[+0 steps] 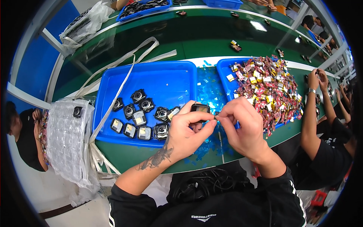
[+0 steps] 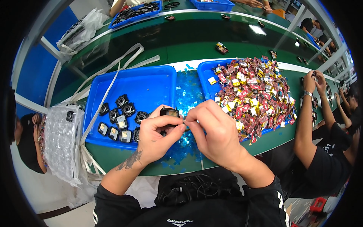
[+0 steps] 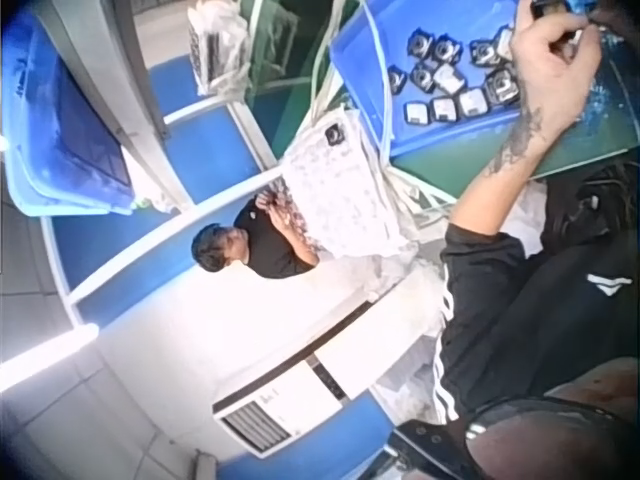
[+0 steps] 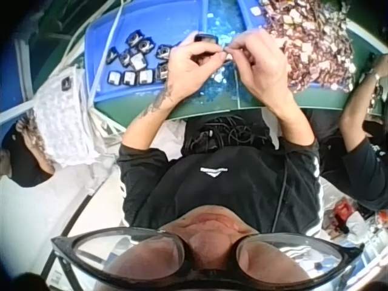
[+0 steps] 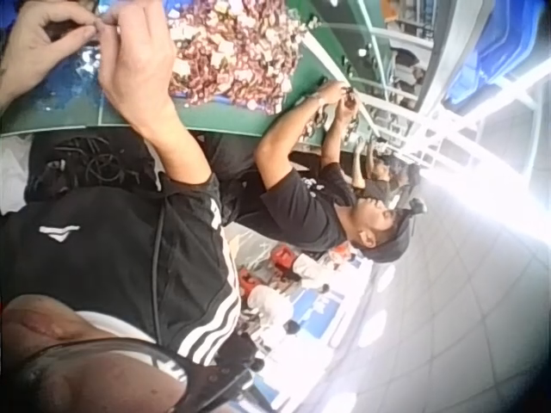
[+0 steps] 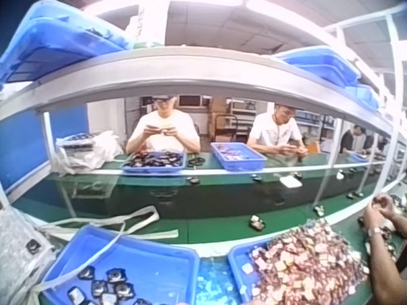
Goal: Assembling electronic units by connecting ribbon cables to screen modules and placing them into housings.
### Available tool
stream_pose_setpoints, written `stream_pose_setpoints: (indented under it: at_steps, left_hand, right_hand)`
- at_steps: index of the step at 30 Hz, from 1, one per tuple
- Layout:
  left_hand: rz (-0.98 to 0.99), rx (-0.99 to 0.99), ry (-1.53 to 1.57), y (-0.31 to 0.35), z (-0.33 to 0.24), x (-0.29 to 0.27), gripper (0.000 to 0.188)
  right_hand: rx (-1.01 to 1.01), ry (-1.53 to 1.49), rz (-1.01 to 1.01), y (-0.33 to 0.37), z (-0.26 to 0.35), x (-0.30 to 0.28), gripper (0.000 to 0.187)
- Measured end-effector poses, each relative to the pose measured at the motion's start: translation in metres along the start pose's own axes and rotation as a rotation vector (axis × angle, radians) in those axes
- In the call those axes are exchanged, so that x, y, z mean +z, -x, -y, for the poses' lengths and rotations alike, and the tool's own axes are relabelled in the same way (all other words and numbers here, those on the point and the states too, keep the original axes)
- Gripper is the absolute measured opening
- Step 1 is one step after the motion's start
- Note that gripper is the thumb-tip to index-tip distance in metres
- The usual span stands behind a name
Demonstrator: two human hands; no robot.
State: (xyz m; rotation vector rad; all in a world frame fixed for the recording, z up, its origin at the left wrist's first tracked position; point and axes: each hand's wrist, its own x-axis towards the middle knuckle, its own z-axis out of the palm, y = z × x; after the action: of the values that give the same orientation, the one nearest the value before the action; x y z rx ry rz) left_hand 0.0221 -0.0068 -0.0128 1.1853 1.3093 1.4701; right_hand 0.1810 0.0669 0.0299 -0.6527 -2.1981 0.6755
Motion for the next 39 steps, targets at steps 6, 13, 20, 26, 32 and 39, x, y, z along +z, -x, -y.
stream_pose_setpoints:
  at_steps: [6, 13, 20, 26, 32, 39]
  left_hand:
    - [-0.040, -0.039, 0.019, -0.001, -0.003, -0.002, 0.011]
    - [0.078, -0.098, 0.214, -0.004, -0.008, -0.006, 0.011]
    - [0.172, -0.095, 0.222, -0.003, -0.006, -0.007, 0.024]
    - [0.057, 0.001, 0.189, -0.006, -0.009, -0.005, 0.050]
    - [0.114, -0.016, 0.262, -0.003, -0.005, 0.001, 0.046]
    - [0.183, -0.018, 0.272, -0.002, -0.003, -0.002, 0.044]
  right_hand:
    - [0.048, -0.130, 0.128, 0.009, 0.003, -0.004, 0.014]
    - [0.198, -0.199, 0.146, 0.000, -0.013, -0.009, 0.017]
    - [0.292, -0.823, 0.051, 0.000, -0.021, -0.013, 0.010]
    - [0.359, -0.420, -0.067, 0.005, -0.014, -0.018, 0.012]
    - [0.160, -0.049, 0.055, -0.009, 0.006, 0.003, 0.015]
    - [0.158, 0.012, 0.047, -0.012, 0.012, 0.005, 0.011]
